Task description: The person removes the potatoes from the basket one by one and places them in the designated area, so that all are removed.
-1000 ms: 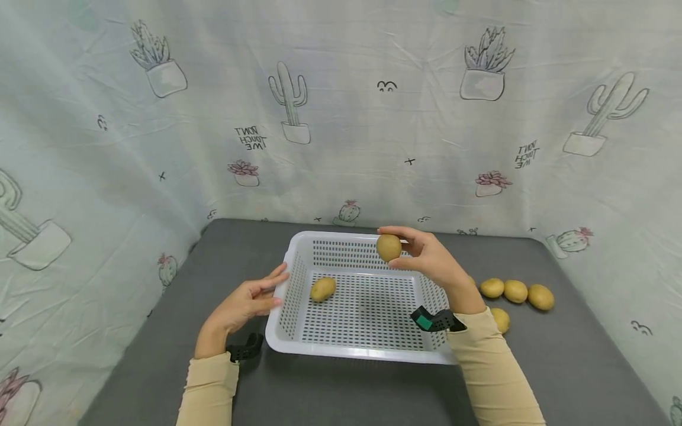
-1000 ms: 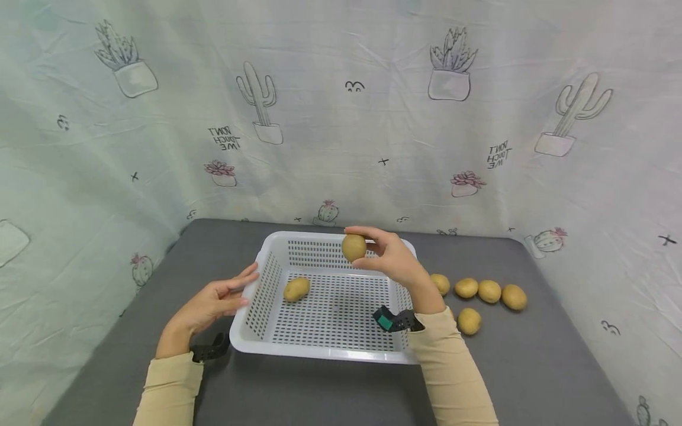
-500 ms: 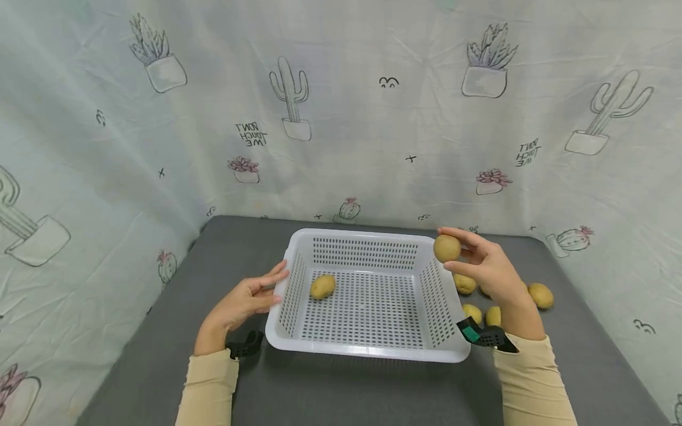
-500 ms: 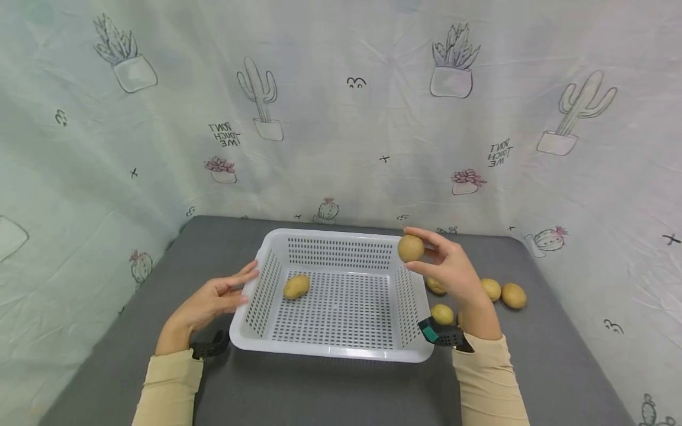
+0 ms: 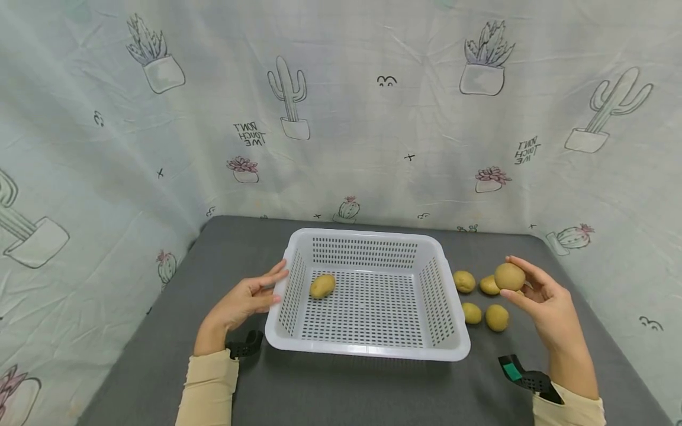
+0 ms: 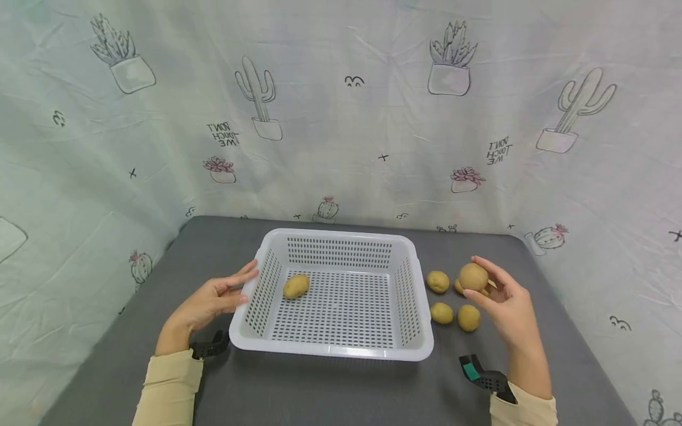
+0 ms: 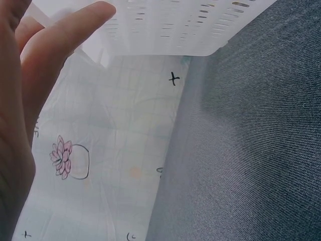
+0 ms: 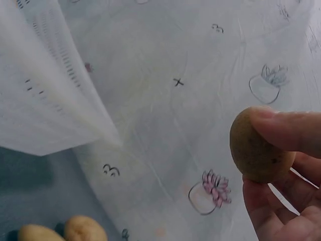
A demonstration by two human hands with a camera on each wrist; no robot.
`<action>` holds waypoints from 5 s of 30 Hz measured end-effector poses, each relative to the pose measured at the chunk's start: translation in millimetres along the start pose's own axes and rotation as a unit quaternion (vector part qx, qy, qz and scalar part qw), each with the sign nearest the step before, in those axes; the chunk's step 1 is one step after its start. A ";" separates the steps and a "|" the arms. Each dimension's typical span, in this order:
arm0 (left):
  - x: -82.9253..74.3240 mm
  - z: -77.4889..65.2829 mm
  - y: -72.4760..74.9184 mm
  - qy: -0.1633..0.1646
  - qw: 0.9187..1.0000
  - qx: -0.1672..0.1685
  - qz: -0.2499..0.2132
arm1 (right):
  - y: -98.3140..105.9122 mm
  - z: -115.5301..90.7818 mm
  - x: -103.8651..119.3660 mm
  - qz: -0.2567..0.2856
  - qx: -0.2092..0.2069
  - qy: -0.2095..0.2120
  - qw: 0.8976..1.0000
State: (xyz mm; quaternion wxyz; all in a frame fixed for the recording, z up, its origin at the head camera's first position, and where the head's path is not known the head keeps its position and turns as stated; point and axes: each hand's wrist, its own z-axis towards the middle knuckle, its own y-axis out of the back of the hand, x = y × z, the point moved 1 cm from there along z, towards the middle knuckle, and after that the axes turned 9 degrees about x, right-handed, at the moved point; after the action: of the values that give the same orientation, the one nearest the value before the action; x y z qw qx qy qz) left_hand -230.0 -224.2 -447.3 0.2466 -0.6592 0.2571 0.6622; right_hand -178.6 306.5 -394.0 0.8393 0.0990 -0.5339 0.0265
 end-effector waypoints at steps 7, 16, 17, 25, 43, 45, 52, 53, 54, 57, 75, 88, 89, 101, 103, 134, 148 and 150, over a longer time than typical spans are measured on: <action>0.6 0.2 0.3 -0.002 1.000 -0.003 -0.001 | 8.0 -20.0 -17.0 0.099 -0.005 0.056 0.994; -1.2 1.4 0.8 0.005 1.000 -0.005 -0.001 | 19.6 -36.6 -42.7 0.149 -0.011 0.066 0.987; -1.6 1.6 0.8 0.006 1.000 -0.006 0.000 | 20.6 -38.1 -45.9 0.152 -0.022 0.060 0.986; -3.1 2.4 0.9 0.007 1.000 -0.008 0.004 | 31.4 -55.0 -76.1 0.184 -0.105 0.001 0.977; -2.9 -0.5 -0.6 0.007 1.000 -0.012 0.003 | 43.7 -75.2 -106.5 -0.083 -0.136 -0.286 0.945; -3.2 -0.7 -0.8 0.007 1.000 -0.012 0.003 | 43.5 -74.9 -106.5 -0.103 -0.127 -0.291 0.943; -3.6 -0.7 -1.1 0.007 1.000 -0.010 0.002 | 42.3 -73.0 -106.0 -0.168 -0.109 -0.304 0.931; -3.6 -0.6 -1.1 0.007 1.000 -0.010 0.001 | 42.2 -73.2 -106.1 -0.169 -0.108 -0.308 0.930; -3.6 -0.5 -1.0 0.007 1.000 -0.010 0.001 | 42.2 -73.5 -106.2 -0.169 -0.108 -0.310 0.929; -3.0 0.0 -0.7 0.004 1.000 -0.009 0.001 | 42.6 -74.4 -107.2 -0.151 -0.114 -0.313 0.931; -3.6 1.1 0.5 -0.001 1.000 0.002 0.007 | 10.8 -51.8 -39.8 -0.144 -0.132 -0.186 0.963; -0.2 -1.7 0.2 -0.014 1.000 0.009 0.006 | -38.1 -15.2 13.2 -0.081 0.005 -0.049 0.996; -0.4 -2.2 -0.2 -0.012 1.000 0.008 0.004 | -41.5 -10.5 17.2 -0.077 0.015 -0.050 0.996; -0.6 -0.9 1.0 -0.012 1.000 0.006 0.009 | -96.6 71.1 36.3 -0.019 0.145 -0.043 0.988; -0.7 -1.1 0.9 -0.010 1.000 0.003 0.009 | -109.3 85.7 32.8 -0.013 0.168 -0.044 0.985; -3.6 -3.0 1.4 0.006 1.000 -0.009 0.014 | -249.1 151.6 -82.5 -0.119 0.392 -0.195 0.891; -0.9 -0.7 -2.1 0.007 1.000 -0.001 0.015 | -260.8 142.9 -99.0 -0.237 0.452 -0.166 0.843; -0.8 -0.7 -2.2 0.006 1.000 -0.001 0.017 | -261.5 142.7 -99.4 -0.254 0.455 -0.169 0.836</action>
State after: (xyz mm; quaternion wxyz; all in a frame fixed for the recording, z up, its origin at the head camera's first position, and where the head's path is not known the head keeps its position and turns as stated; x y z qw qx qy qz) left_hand -228.0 -223.1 -446.6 0.2332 -0.6593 0.2690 0.6622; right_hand -309.0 28.9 -461.1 0.5732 0.6050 -0.5515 0.0355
